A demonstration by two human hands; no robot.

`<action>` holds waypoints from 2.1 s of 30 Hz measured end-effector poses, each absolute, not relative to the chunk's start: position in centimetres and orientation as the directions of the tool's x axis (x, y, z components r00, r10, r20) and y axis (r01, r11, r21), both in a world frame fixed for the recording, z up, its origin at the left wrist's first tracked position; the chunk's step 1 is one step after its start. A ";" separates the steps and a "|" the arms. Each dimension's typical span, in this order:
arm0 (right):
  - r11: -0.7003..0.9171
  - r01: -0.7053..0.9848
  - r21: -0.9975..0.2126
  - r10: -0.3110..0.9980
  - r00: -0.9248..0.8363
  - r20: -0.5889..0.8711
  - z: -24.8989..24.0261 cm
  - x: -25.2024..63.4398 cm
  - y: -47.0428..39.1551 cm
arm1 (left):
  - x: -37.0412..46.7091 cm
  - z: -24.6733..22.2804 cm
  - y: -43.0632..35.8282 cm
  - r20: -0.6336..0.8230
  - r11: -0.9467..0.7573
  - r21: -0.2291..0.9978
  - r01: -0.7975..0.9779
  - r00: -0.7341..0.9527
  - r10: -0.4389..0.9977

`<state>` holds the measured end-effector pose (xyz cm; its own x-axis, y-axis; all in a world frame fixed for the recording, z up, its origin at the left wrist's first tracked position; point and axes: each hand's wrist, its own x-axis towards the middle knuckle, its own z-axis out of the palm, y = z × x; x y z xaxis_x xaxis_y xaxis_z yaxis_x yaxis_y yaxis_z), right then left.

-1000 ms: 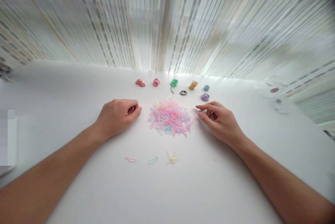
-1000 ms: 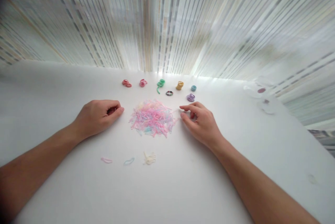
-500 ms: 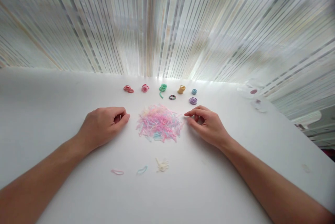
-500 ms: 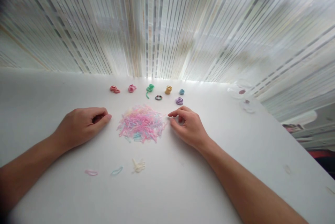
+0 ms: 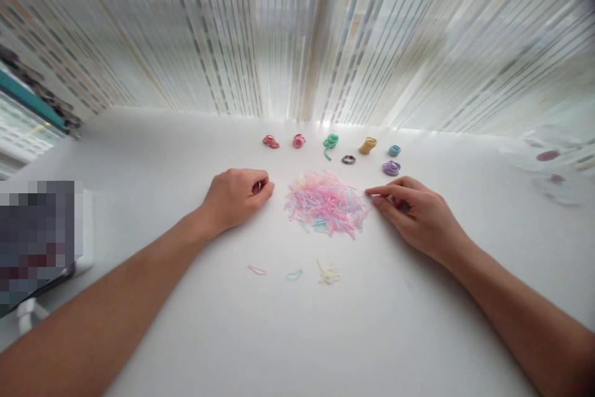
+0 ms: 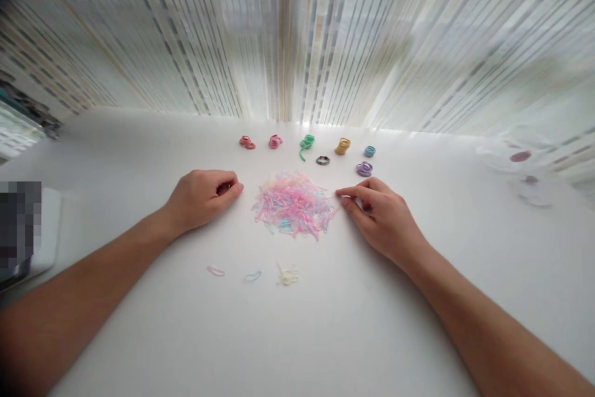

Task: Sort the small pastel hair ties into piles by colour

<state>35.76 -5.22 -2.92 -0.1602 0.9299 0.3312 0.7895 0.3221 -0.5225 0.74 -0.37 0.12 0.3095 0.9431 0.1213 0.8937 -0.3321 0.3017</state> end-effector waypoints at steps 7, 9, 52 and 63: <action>0.307 0.789 -0.532 0.930 -0.130 0.344 -2.8 35.5 -5.1 | 0.6 0.1 -0.2 0.123 -0.333 0.301 0.894 0.310 0.943; 0.290 0.789 -0.542 0.934 -0.111 0.338 -2.7 35.4 -5.0 | 0.6 0.1 -0.2 0.113 -0.323 0.293 0.900 0.303 0.946; 0.318 0.783 -0.535 0.895 -0.062 0.441 -1.5 33.5 -5.9 | 0.5 -0.2 -0.1 0.114 -0.325 0.314 0.892 0.305 0.946; 0.543 0.688 -0.481 0.835 -0.382 0.396 2.5 26.8 -9.7 | 0.7 -0.7 -0.2 0.148 -0.364 0.348 0.864 0.332 0.931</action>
<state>26.84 -9.75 2.51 -0.3821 0.8351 0.3958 0.6881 0.5430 -0.4813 0.65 -0.21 -0.67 0.3325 0.9315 0.1477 0.8641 -0.3636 0.3481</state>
